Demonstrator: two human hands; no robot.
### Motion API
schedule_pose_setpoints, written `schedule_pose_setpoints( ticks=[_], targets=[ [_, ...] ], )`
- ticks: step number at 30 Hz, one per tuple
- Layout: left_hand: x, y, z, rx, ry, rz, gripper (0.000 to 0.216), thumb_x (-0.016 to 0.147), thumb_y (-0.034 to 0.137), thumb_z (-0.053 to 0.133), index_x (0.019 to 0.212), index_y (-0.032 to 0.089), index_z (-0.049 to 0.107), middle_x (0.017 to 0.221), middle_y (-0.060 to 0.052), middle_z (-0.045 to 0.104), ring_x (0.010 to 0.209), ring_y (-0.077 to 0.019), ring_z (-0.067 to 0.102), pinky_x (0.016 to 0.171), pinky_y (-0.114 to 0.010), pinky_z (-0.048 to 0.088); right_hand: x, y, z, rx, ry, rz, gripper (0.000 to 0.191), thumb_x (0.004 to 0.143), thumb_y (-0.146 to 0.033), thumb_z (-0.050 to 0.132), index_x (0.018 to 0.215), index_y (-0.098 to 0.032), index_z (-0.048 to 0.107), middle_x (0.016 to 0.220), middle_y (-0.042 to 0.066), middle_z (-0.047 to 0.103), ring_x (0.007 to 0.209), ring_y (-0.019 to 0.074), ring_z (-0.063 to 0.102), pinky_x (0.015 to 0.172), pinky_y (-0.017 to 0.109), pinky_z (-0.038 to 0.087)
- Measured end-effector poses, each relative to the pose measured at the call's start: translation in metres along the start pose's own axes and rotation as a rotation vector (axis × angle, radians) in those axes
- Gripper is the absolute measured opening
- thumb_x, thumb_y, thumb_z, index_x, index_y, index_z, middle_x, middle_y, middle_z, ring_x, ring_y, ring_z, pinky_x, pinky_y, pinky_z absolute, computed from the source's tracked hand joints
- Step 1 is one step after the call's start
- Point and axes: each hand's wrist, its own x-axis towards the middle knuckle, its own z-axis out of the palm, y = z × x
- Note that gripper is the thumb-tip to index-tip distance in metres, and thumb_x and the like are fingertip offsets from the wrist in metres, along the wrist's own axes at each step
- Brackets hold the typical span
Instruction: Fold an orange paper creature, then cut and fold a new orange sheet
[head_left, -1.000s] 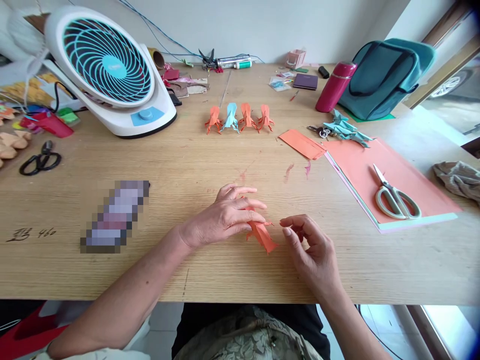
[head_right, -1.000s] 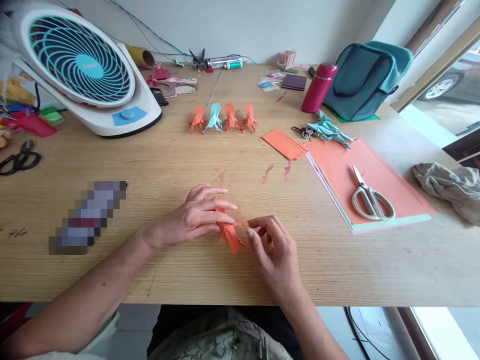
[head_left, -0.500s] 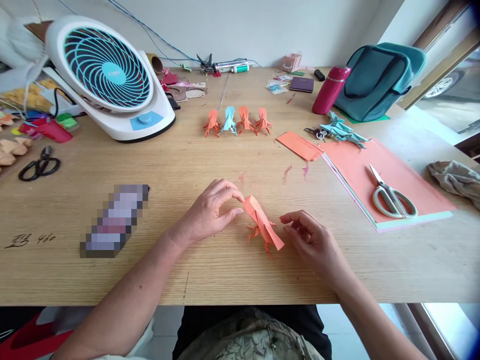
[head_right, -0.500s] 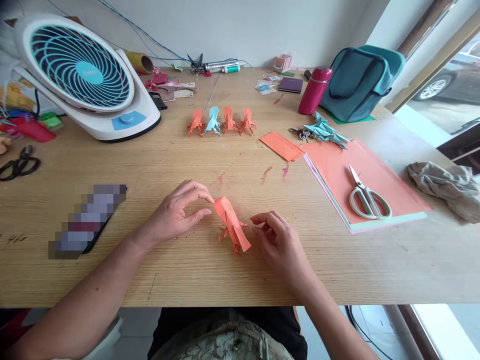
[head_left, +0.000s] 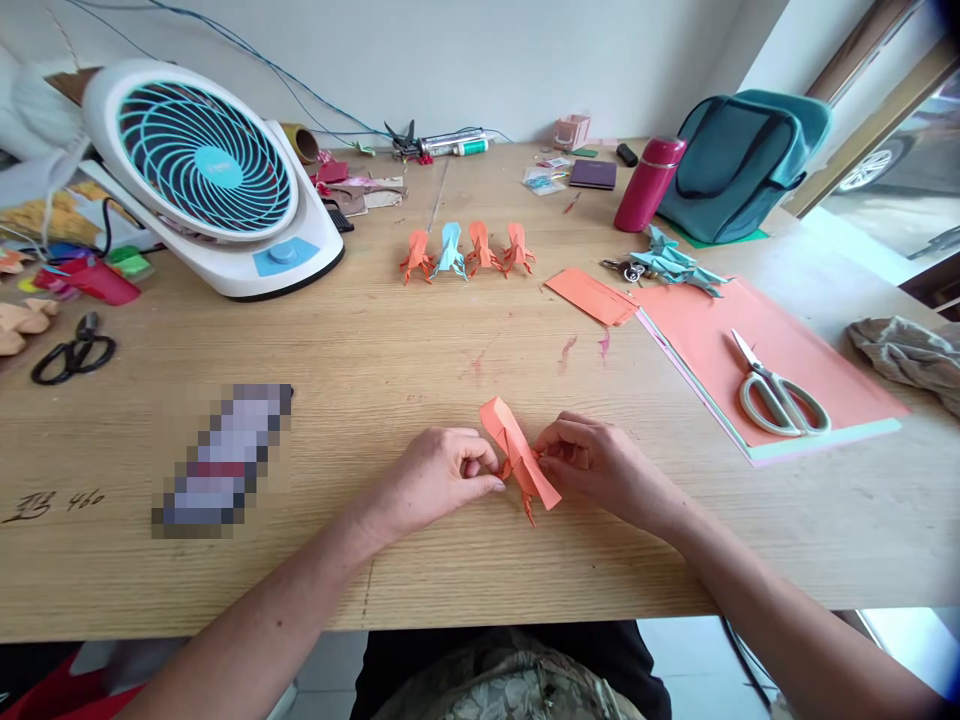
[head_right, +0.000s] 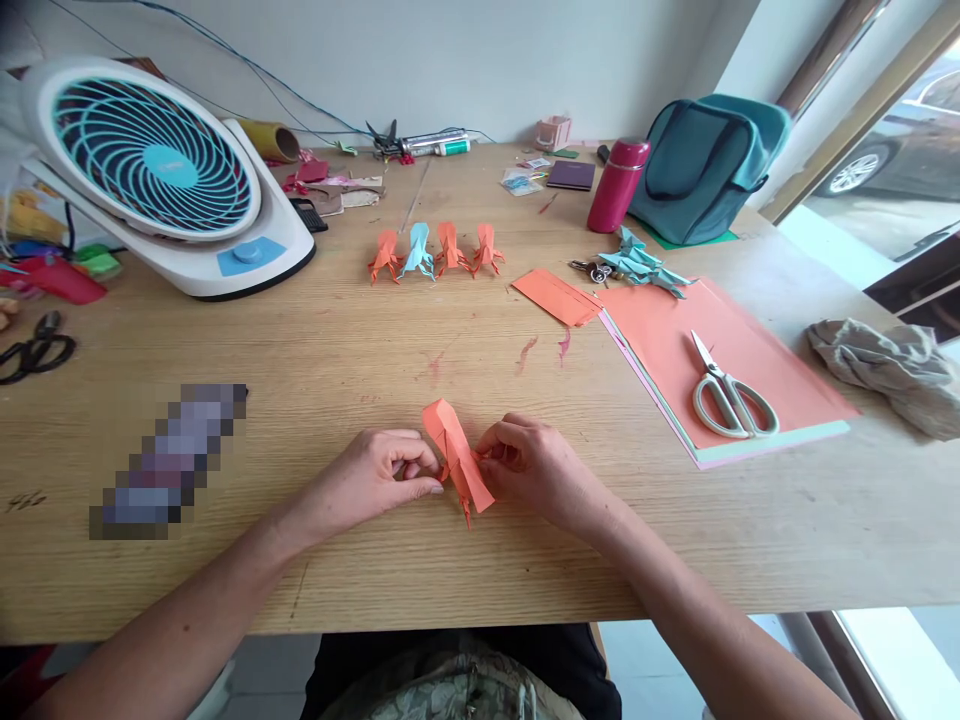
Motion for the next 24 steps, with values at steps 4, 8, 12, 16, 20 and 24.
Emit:
schedule_pose_setpoints(
  ticks=[4,8,12,16,20,24],
  targets=[
    [-0.001,-0.003,0.001,-0.02,0.022,0.025,0.011,0.077,0.02,0.07,0.068,0.018,0.064,0.064,0.005,0.054,0.058,-0.008,0.048,0.056,-0.022,0.033,-0.001,0.003,0.005,0.04,0.019,0.022,0.007,0.084,-0.021,0.06,0.081,-0.021,0.066,0.079,0.0,0.059,0.069,0.0126,0.053,0.06,0.024,0.041],
    [0.0,-0.003,-0.001,-0.015,0.101,0.093,0.007,0.078,0.018,0.068,0.072,0.019,0.066,0.066,0.004,0.052,0.061,-0.0082,0.049,0.059,-0.021,0.035,0.001,0.002,0.007,0.079,0.054,0.076,0.01,0.084,-0.025,0.059,0.078,-0.02,0.065,0.078,0.0,0.06,0.068,0.0131,0.054,0.059,0.025,0.041],
    [0.003,-0.006,-0.007,0.002,0.195,0.146,0.005,0.081,0.019,0.066,0.077,0.019,0.069,0.066,0.004,0.049,0.062,-0.0088,0.048,0.059,-0.022,0.035,0.008,-0.001,0.005,0.09,0.082,0.09,0.01,0.083,-0.024,0.058,0.077,-0.02,0.066,0.072,-0.001,0.062,0.064,0.0125,0.052,0.057,0.024,0.039],
    [0.006,-0.014,-0.013,0.006,0.265,0.142,0.006,0.081,0.021,0.066,0.077,0.02,0.07,0.065,0.003,0.047,0.06,-0.0092,0.046,0.057,-0.022,0.035,0.019,-0.004,0.003,0.084,0.114,0.091,0.01,0.081,-0.024,0.059,0.076,-0.019,0.066,0.069,-0.002,0.063,0.062,0.012,0.051,0.057,0.024,0.038],
    [0.008,-0.018,-0.018,-0.015,0.282,0.131,0.006,0.08,0.024,0.067,0.077,0.02,0.071,0.065,0.003,0.048,0.06,-0.0101,0.047,0.057,-0.022,0.035,0.031,-0.007,0.008,0.09,0.12,0.093,0.011,0.081,-0.025,0.059,0.077,-0.018,0.066,0.068,-0.001,0.064,0.06,0.012,0.052,0.055,0.024,0.038],
    [0.009,-0.021,-0.021,-0.034,0.288,0.067,0.008,0.078,0.028,0.069,0.076,0.02,0.071,0.066,0.003,0.051,0.059,-0.0106,0.046,0.057,-0.023,0.036,0.04,-0.005,0.015,0.113,0.103,0.095,0.012,0.081,-0.026,0.057,0.077,-0.017,0.064,0.068,-0.001,0.064,0.059,0.0114,0.052,0.053,0.023,0.038]
  ],
)
